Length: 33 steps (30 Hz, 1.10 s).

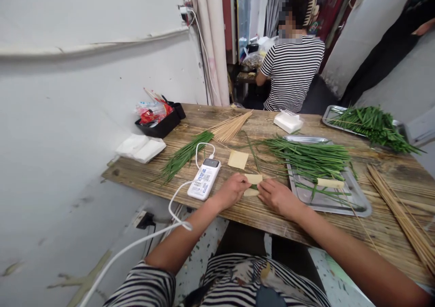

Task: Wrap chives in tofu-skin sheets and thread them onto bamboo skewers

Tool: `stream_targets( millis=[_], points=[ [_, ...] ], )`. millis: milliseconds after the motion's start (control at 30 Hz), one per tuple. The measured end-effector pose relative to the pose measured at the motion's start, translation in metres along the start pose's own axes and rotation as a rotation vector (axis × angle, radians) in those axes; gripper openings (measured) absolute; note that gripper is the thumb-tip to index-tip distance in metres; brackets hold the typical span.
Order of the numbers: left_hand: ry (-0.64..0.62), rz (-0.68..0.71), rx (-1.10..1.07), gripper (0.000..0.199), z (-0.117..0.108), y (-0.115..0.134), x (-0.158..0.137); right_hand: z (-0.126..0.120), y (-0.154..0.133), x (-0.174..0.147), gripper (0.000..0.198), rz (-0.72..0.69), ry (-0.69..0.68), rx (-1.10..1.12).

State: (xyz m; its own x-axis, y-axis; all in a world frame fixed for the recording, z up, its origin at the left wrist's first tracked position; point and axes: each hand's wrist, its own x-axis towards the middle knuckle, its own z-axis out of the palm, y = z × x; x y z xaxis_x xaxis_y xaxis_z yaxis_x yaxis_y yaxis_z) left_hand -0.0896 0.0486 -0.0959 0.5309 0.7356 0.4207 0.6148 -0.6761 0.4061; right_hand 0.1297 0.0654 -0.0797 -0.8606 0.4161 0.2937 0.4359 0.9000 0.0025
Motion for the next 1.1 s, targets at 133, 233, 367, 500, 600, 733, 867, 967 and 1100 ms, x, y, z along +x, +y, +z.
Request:
stream_targets(
  millis=[133,233,367,500,600,733,867,967,1100],
  points=[
    [0.01,0.01,0.044,0.024,0.0,0.002,0.002,-0.005,0.003,-0.001,0.023,-0.017,-0.033,0.056],
    [0.033,0.017,0.092,0.025,-0.001,0.008,0.001,-0.008,0.006,-0.002,0.023,-0.015,-0.048,0.089],
    [0.025,0.042,0.116,0.026,-0.001,0.01,-0.004,-0.006,0.006,-0.003,0.024,-0.035,-0.069,0.056],
    [-0.014,0.056,0.134,0.026,0.0,0.008,-0.006,-0.002,0.003,-0.002,0.024,-0.071,-0.131,-0.068],
    [-0.073,0.055,0.135,0.026,-0.006,0.01,-0.006,-0.002,0.0,-0.002,0.024,-0.093,-0.139,-0.128],
    [-0.154,0.058,0.129,0.029,-0.016,0.015,-0.005,-0.002,-0.003,-0.001,0.024,-0.082,-0.129,-0.141],
    [-0.188,0.042,0.17,0.029,-0.018,0.017,-0.003,0.0,-0.003,-0.001,0.018,-0.092,-0.165,-0.186],
    [-0.181,0.031,0.19,0.024,-0.016,0.017,-0.003,0.003,-0.001,-0.001,0.019,-0.046,-0.128,-0.135],
    [-0.171,0.023,0.213,0.028,-0.014,0.018,-0.004,0.006,0.002,0.001,0.026,0.026,-0.061,-0.011]
  ],
)
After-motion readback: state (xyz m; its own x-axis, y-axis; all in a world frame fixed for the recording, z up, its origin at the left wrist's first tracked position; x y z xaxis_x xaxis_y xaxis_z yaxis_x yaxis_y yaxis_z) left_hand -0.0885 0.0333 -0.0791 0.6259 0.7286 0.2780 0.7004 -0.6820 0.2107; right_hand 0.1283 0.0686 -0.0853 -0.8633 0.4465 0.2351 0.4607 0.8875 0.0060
